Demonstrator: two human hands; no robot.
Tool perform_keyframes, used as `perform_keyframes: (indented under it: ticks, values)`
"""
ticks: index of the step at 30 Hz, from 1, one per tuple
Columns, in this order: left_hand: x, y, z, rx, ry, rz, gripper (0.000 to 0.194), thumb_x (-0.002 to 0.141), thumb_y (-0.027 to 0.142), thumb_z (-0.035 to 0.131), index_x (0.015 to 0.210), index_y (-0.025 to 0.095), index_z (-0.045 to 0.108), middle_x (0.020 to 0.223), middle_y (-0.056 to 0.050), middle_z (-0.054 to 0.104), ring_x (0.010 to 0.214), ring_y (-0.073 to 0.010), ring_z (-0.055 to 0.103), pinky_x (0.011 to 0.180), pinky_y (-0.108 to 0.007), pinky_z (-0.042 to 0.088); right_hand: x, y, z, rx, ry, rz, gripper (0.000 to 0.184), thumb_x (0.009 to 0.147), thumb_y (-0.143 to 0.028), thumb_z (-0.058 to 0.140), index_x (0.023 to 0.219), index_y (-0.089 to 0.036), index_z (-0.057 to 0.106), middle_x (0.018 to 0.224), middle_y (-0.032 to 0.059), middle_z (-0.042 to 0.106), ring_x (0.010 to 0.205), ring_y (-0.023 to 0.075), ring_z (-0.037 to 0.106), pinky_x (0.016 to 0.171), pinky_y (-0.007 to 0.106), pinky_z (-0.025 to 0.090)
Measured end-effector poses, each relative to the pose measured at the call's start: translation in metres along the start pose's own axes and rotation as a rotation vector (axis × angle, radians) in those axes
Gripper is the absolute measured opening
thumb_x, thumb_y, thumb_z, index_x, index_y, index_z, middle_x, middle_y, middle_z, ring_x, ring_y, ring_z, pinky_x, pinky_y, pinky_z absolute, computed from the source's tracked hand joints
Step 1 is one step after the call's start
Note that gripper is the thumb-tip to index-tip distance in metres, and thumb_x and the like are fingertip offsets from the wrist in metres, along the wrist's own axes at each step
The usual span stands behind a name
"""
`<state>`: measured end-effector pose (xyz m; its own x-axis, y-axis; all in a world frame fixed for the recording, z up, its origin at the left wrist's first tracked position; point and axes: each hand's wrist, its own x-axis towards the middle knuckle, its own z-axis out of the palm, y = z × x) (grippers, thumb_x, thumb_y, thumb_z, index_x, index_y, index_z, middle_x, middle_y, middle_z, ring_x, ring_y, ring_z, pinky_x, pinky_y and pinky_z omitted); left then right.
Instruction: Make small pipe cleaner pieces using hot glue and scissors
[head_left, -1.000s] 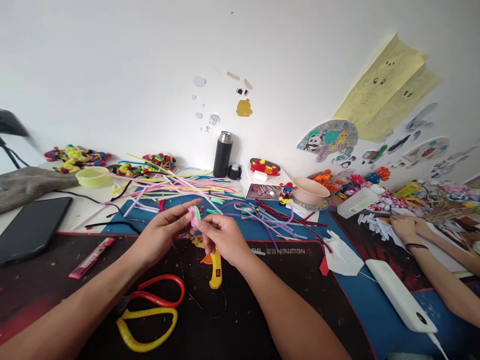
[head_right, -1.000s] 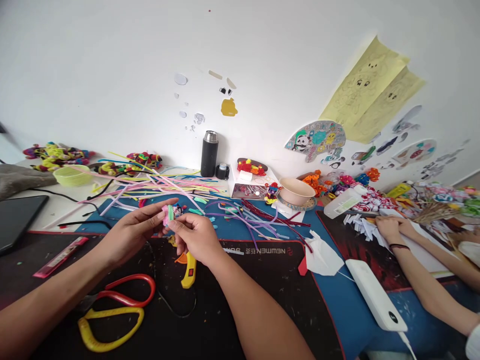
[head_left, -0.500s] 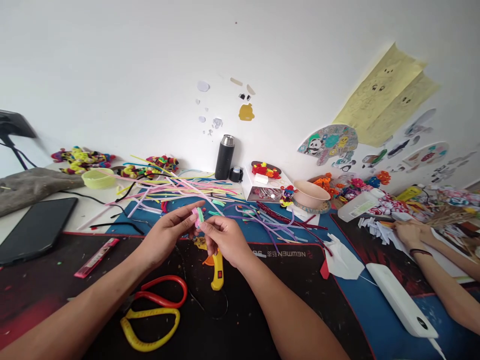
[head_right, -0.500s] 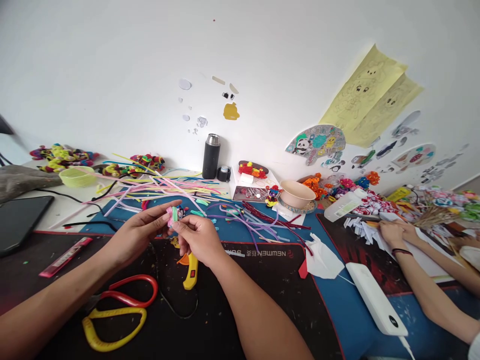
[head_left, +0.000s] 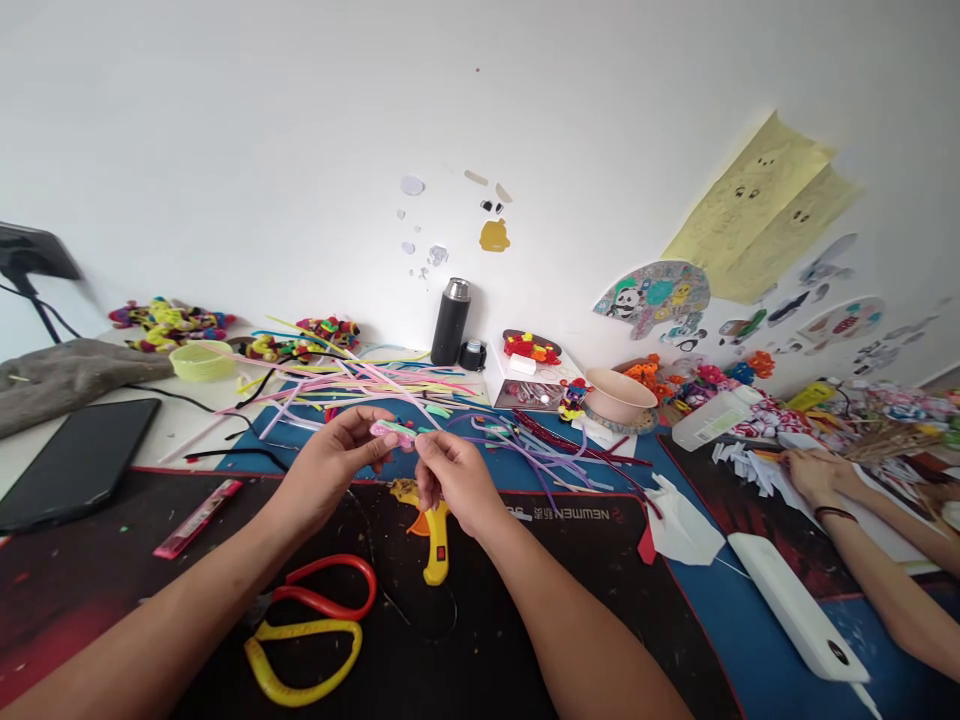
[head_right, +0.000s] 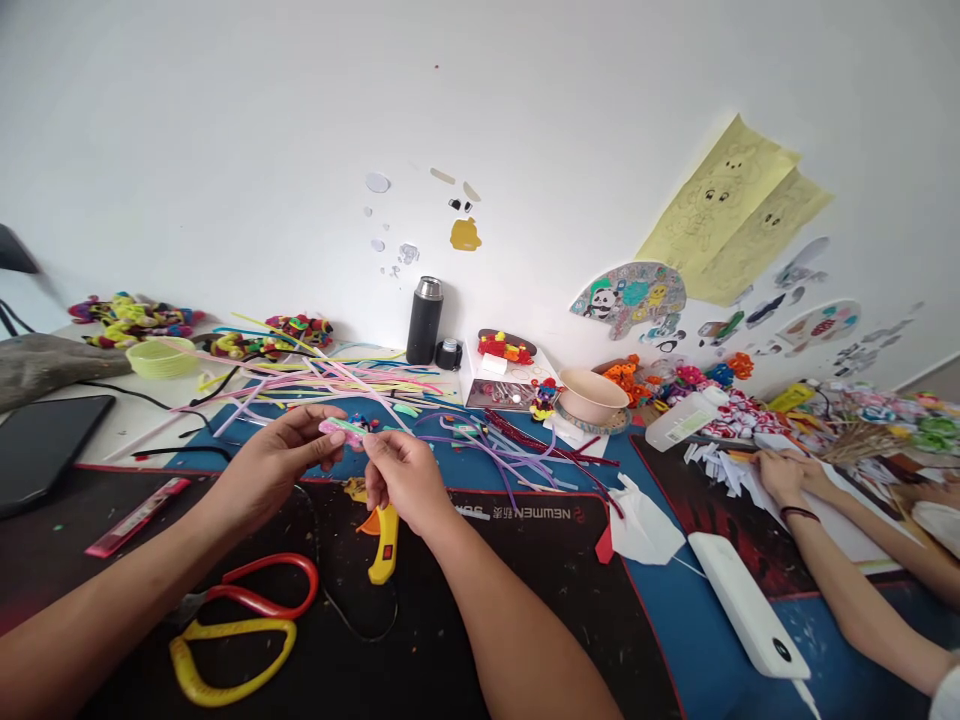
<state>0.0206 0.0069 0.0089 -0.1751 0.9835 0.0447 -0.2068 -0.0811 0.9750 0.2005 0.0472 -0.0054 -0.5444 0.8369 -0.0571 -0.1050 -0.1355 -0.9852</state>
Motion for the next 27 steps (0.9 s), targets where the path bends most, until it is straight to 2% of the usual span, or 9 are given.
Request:
perform_keyframes:
  ticks: [6, 8, 11, 14, 18, 27]
  values:
    - [-0.001, -0.001, 0.002, 0.01, -0.058, -0.006, 0.046, 0.062, 0.045, 0.1, 0.094, 0.023, 0.075, 0.087, -0.001, 0.074, 0.082, -0.0204, 0.066, 0.075, -0.031, 0.054, -0.001, -0.001, 0.001, -0.028, -0.008, -0.023, 0.047, 0.088, -0.066, 0.073, 0.094, -0.02, 0.061, 0.055, -0.007, 0.059, 0.039, 0.0104, 0.054, 0.039, 0.023, 0.033]
    - [0.0, -0.003, -0.001, 0.038, -0.071, -0.002, 0.044, 0.067, 0.047, 0.098, 0.098, 0.023, 0.076, 0.088, -0.001, 0.074, 0.081, -0.0199, 0.065, 0.074, -0.031, 0.053, -0.001, -0.001, 0.001, -0.045, -0.002, -0.027, 0.047, 0.088, -0.065, 0.073, 0.094, -0.02, 0.061, 0.053, -0.0072, 0.059, 0.039, 0.0105, 0.053, 0.04, 0.023, 0.033]
    - [0.001, -0.005, -0.006, 0.074, -0.101, 0.004, 0.042, 0.078, 0.05, 0.09, 0.109, 0.023, 0.078, 0.079, 0.0, 0.069, 0.071, -0.0171, 0.059, 0.064, -0.028, 0.048, -0.001, -0.002, 0.001, -0.066, 0.021, -0.034, 0.045, 0.089, -0.063, 0.072, 0.093, -0.021, 0.061, 0.052, -0.0077, 0.057, 0.039, 0.0105, 0.053, 0.04, 0.023, 0.034]
    - [0.002, -0.003, -0.011, 0.011, -0.122, -0.018, 0.044, 0.081, 0.053, 0.087, 0.11, 0.02, 0.082, 0.073, -0.002, 0.069, 0.066, -0.0165, 0.057, 0.059, -0.026, 0.045, 0.0, -0.002, 0.0, -0.065, 0.025, -0.043, 0.044, 0.09, -0.063, 0.071, 0.093, -0.02, 0.062, 0.053, -0.0077, 0.057, 0.039, 0.0102, 0.052, 0.041, 0.022, 0.035]
    - [0.003, 0.0, -0.013, -0.068, -0.1, -0.082, 0.047, 0.077, 0.059, 0.088, 0.099, 0.018, 0.085, 0.073, -0.007, 0.073, 0.066, -0.0186, 0.062, 0.059, -0.027, 0.046, 0.0, 0.0, -0.001, -0.046, 0.008, -0.034, 0.045, 0.089, -0.063, 0.073, 0.096, -0.02, 0.062, 0.054, -0.0078, 0.059, 0.039, 0.0101, 0.052, 0.04, 0.022, 0.035]
    - [0.003, 0.001, -0.008, -0.04, -0.062, -0.109, 0.047, 0.065, 0.061, 0.096, 0.085, 0.02, 0.085, 0.07, -0.005, 0.072, 0.064, -0.0172, 0.061, 0.058, -0.027, 0.048, 0.0, -0.001, 0.0, -0.068, -0.003, -0.032, 0.044, 0.089, -0.063, 0.072, 0.09, -0.021, 0.06, 0.051, -0.0082, 0.056, 0.038, 0.0097, 0.052, 0.04, 0.022, 0.035]
